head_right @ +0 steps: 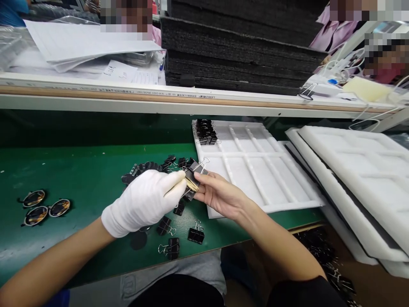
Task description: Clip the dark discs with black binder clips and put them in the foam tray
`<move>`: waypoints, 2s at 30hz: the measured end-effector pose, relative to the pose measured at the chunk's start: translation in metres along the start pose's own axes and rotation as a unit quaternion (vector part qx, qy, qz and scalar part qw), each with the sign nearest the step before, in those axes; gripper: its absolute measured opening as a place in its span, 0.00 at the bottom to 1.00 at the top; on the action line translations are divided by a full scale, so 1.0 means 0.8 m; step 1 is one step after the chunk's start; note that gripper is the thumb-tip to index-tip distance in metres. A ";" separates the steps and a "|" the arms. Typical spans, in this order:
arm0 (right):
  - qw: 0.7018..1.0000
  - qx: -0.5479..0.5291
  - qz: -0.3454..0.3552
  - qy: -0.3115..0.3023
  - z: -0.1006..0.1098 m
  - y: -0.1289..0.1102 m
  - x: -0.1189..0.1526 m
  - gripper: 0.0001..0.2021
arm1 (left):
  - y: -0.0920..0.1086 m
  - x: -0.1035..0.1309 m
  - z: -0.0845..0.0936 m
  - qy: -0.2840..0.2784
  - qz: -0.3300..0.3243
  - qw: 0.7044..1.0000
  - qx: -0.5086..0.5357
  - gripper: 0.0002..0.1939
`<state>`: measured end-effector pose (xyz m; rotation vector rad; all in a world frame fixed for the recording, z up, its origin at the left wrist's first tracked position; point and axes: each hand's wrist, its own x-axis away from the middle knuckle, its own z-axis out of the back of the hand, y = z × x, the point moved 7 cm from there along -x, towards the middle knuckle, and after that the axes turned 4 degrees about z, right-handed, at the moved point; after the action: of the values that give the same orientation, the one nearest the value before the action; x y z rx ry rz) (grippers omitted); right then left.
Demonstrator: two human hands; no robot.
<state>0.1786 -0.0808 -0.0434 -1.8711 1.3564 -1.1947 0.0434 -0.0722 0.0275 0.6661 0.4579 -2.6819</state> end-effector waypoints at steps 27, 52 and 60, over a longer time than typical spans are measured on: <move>0.604 0.753 0.240 0.102 0.147 -0.163 -0.145 0.10 | -0.090 0.047 -0.069 -0.319 0.212 0.923 -0.026 0.21; 0.512 0.712 0.432 0.212 0.169 -0.081 -0.112 0.23 | -0.217 0.294 0.004 -0.188 0.447 0.868 -0.104 0.27; 0.572 0.629 0.487 0.198 0.177 -0.084 -0.103 0.16 | -0.230 0.398 0.026 -0.207 0.546 0.800 -0.140 0.29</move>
<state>0.3257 0.0094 -0.0833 0.2303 0.8887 -1.2825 -0.3029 0.0059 -0.0719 0.1247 0.2164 -1.5234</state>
